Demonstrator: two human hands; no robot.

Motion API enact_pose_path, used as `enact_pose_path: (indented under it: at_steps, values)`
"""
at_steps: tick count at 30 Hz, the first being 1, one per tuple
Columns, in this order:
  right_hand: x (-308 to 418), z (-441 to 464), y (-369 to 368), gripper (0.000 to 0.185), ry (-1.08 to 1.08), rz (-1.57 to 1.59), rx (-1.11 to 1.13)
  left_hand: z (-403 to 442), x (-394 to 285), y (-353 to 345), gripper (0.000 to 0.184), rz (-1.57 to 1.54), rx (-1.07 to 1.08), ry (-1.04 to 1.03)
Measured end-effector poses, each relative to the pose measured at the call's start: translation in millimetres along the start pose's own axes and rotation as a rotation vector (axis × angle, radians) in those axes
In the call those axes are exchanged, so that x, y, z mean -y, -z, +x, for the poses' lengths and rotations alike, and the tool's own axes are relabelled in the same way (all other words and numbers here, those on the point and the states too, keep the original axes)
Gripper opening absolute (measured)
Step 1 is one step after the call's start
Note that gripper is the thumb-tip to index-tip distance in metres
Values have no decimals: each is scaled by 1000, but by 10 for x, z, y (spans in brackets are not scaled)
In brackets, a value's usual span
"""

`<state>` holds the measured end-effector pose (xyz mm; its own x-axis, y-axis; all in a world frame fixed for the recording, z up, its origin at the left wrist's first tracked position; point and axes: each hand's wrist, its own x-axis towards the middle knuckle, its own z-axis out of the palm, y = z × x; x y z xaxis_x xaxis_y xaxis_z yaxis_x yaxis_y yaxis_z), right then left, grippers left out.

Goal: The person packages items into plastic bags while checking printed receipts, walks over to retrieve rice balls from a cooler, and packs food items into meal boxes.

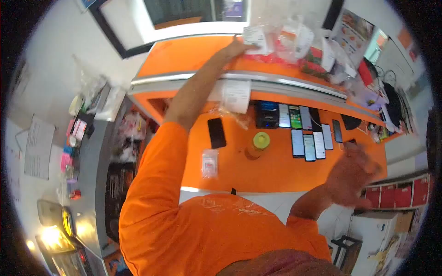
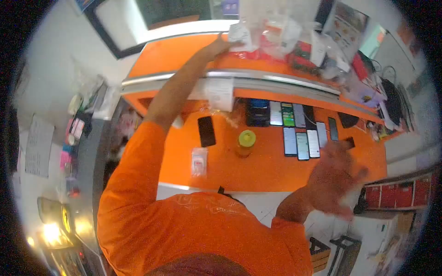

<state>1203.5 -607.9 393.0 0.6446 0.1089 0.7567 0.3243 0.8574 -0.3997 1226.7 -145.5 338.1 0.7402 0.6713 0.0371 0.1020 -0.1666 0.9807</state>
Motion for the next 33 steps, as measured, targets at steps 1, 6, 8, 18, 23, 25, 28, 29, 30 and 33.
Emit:
enact_pose_path:
  at_steps: [1,6,8,18,23,25,28,29,30,33]
  values:
    - [142,54,-225,65,149,235,-29,-35,11,-106,127,0,-170,2]
    - [513,152,-1378,52,729,718,28,-1594,321,162,79,46,-765,-657]
    - [545,-93,-1688,50,580,902,267,-2899,652,295,71,17,-797,-554]
    - [1590,-2212,-3570,54,-68,2021,318,-9889,2424,256,54,316,-1368,540]
    - [2254,-3334,-4428,47,-270,1985,332,-11227,1996,-191,54,112,-1923,707]
    - [2414,-3553,-4657,45,-305,2013,412,-11189,2123,-262,57,11,-2052,621]
    - [2825,-4018,-5021,43,-591,2655,423,-11320,2252,120,57,-108,-2052,471]
    - [2948,-4191,-5154,43,-731,2911,389,-11366,2238,302,55,-163,-2021,422]
    - [3403,-4627,-5378,43,-890,3153,368,-11839,2252,530,54,-177,-1983,368]
    - [3835,-5268,-5849,41,-723,3049,178,-12484,2186,1038,53,-145,-1904,289]
